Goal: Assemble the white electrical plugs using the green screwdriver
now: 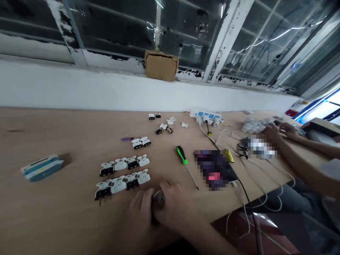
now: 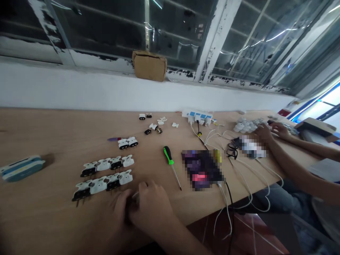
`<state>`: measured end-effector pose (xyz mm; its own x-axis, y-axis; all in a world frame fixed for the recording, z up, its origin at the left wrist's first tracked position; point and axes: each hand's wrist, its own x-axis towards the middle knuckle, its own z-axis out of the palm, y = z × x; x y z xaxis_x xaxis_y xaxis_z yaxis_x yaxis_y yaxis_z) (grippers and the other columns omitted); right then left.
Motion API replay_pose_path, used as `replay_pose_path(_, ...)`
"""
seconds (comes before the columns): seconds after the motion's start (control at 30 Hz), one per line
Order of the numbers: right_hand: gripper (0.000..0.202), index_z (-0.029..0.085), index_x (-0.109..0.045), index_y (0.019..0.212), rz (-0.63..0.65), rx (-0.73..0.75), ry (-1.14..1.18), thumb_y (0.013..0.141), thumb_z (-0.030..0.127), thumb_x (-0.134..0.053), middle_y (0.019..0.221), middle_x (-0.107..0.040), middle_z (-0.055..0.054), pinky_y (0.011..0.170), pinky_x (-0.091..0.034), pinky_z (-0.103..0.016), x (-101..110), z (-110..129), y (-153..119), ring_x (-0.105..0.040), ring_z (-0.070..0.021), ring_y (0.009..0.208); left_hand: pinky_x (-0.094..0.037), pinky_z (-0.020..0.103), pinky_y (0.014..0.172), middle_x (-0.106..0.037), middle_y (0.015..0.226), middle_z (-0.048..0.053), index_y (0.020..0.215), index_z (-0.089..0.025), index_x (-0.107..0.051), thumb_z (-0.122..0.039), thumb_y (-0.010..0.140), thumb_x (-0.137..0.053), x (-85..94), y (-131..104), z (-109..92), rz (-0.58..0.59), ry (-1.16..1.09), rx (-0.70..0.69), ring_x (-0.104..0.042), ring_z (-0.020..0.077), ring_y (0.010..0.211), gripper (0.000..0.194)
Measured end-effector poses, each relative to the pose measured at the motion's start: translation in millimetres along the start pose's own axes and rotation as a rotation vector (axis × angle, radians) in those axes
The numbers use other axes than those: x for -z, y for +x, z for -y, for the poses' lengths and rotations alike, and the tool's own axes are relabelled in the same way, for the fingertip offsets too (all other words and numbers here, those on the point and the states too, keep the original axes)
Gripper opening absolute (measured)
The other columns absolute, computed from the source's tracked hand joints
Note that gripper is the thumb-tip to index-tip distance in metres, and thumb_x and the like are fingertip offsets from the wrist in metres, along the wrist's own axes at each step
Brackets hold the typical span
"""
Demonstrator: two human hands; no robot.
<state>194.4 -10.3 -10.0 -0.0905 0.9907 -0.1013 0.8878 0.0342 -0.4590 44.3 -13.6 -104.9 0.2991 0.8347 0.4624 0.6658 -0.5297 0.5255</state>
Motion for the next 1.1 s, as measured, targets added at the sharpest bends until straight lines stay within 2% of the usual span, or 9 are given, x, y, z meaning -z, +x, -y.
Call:
replay_pose_path(0.13, 0.009, 0.019, -0.069, 0.081, -0.110, 0.019, 0.182, 0.074, 0.024, -0.070, 0.088, -0.074, -0.008, 0.067, -0.040, -0.031, 3.9, -14.1, 7.5, -0.063, -0.0207, 0.077, -0.063, 0.043, 0.083, -0.075, 0.106, 0.010, 0.123, -0.022, -0.059, -0.020, 0.077, -0.067, 1.0, 1.7, -3.4, -0.067, -0.001, 0.018, -0.075, 0.0313, 0.097, 0.046)
replay_pose_path(0.23, 0.012, 0.021, -0.069, 0.075, -0.147, -0.060, 0.753, 0.070, 0.024, -0.079, 0.071, -0.065, 0.001, 0.064, -0.039, -0.027, 4.2, -32.6, 19.6, -0.055, -0.0146, 0.067, -0.063, 0.044, 0.084, -0.074, 0.107, 0.008, 0.121, -0.023, -0.061, -0.023, 0.080, -0.067, 1.9, 0.5, -2.9, 0.002, -0.017, 0.081, -0.074, 0.0312, 0.098, 0.042)
replay_pose_path(0.3, 0.020, 0.021, -0.070, 0.078, -0.118, -0.172, 1.244, 0.067, 0.028, -0.085, 0.071, -0.065, 0.003, 0.062, -0.042, -0.025, 4.3, -43.4, 27.2, -0.054, -0.0132, 0.066, -0.062, 0.046, 0.087, -0.074, 0.110, 0.008, 0.122, -0.024, -0.060, -0.023, 0.080, -0.066, 1.3, -1.2, -1.1, 0.035, -0.026, 0.118, -0.073, 0.0316, 0.103, 0.042)
replay_pose_path(0.37, 0.029, 0.022, -0.069, 0.083, -0.056, -0.233, 1.551, 0.066, 0.038, -0.087, 0.076, -0.067, 0.002, 0.061, -0.045, -0.025, 5.5, -50.4, 32.0, -0.056, -0.0135, 0.066, -0.061, 0.047, 0.090, -0.074, 0.112, 0.008, 0.121, -0.025, -0.061, -0.021, 0.079, -0.064, 0.0, -2.7, 1.1, 0.049, -0.045, 0.135, -0.073, 0.0309, 0.106, 0.042)
replay_pose_path(0.5, 0.034, 0.023, -0.066, 0.087, 0.032, -0.234, 1.745, 0.072, 0.050, -0.079, 0.077, -0.064, 0.002, 0.065, -0.051, -0.027, 9.6, -54.4, 34.4, -0.056, -0.0134, 0.065, -0.060, 0.046, 0.091, -0.074, 0.111, 0.007, 0.121, -0.025, -0.061, -0.021, 0.079, -0.064, -2.3, -3.0, 3.7, 0.071, -0.060, 0.154, -0.072, 0.0302, 0.105, 0.042)
replay_pose_path(0.67, 0.024, 0.022, -0.063, 0.087, -0.004, -0.247, 1.635, 0.081, 0.046, -0.062, 0.079, -0.065, -0.002, 0.068, -0.053, -0.031, 9.0, -56.5, 35.3, -0.056, -0.0161, 0.067, -0.062, 0.046, 0.087, -0.074, 0.108, 0.007, 0.119, -0.024, -0.060, -0.020, 0.077, -0.065, -0.5, -1.4, 3.1, 0.032, -0.068, 0.117, -0.073, 0.0303, 0.101, 0.043)
replay_pose_path(0.8, 0.029, 0.023, -0.063, 0.088, -0.085, -0.262, 1.447, 0.074, 0.048, -0.067, 0.087, -0.069, -0.005, 0.062, -0.050, -0.029, 2.4, -59.8, 35.7, -0.058, -0.0175, 0.069, -0.062, 0.044, 0.084, -0.074, 0.106, 0.006, 0.120, -0.025, -0.060, -0.020, 0.077, -0.065, 2.1, 0.3, 3.0, 0.019, -0.053, 0.087, -0.074, 0.0293, 0.099, 0.043)
replay_pose_path(0.9, 0.027, 0.022, -0.062, 0.080, -0.107, -0.261, 1.284, 0.073, 0.048, -0.065, 0.080, -0.067, -0.005, 0.061, -0.049, -0.028, -1.7, -61.9, 35.2, -0.059, -0.0183, 0.069, -0.062, 0.043, 0.084, -0.074, 0.105, 0.005, 0.118, -0.026, -0.060, -0.021, 0.079, -0.065, 3.4, 1.9, 3.6, 0.026, -0.035, 0.066, -0.074, 0.0291, 0.098, 0.040)
replay_pose_path(1.1, 0.017, 0.020, -0.063, 0.068, -0.104, -0.159, 0.900, 0.083, 0.026, -0.059, 0.066, -0.060, 0.001, 0.063, -0.038, -0.027, 5.7, -58.4, 24.1, -0.054, -0.0150, 0.066, -0.061, 0.042, 0.085, -0.074, 0.107, 0.006, 0.119, -0.025, -0.061, -0.023, 0.081, -0.066, 4.8, 2.9, 3.1, 0.030, -0.041, 0.069, -0.074, 0.0291, 0.099, 0.038)
